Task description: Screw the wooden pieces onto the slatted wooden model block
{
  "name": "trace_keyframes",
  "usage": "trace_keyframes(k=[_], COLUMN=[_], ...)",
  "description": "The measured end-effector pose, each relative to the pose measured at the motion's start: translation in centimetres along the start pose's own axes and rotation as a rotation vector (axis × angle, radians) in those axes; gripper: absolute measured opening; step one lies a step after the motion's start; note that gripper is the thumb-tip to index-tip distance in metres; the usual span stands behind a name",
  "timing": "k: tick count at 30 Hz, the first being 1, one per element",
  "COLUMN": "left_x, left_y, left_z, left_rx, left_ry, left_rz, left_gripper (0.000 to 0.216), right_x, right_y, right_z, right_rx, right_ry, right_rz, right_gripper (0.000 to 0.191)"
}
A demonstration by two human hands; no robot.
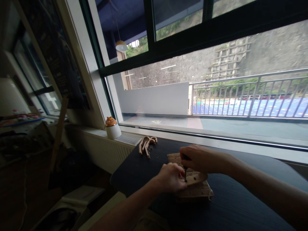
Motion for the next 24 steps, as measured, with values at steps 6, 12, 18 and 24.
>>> trace_keyframes(k=[6, 12, 18, 24], left_x=[-0.7, -0.7, -0.9, -0.9], left_y=[-1.0, -0.8, -0.3, 0.1], left_z=[0.7, 0.7, 0.4, 0.2], left_rx=[0.064, 0.08, 0.008, -0.086], left_ry=[-0.077, -0.039, 0.039, 0.062], left_rz=[0.05, 0.09, 0.028, 0.001], left_gripper=[0.024, 0.024, 0.018, 0.014], right_x=[0.4, 0.2, 0.1, 0.2], right_y=[0.1, 0.0, -0.1, 0.0], right_z=[0.2, 0.2, 0.4, 0.6], right_rx=[0.012, 0.012, 0.029, 0.13], right_ry=[0.001, 0.007, 0.011, -0.003], right_rz=[-0.005, -0.013, -0.023, 0.008], right_gripper=[0.014, 0.014, 0.016, 0.018])
Point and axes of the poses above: each hand's wrist, its own x-axis away from the middle knuckle, its own y-axis out of the back of the hand, z = x × y, the point moved 10 cm from there along -x, towards the middle knuckle, and after that the axes turned 8 degrees about -y, right-handed, at the moved point
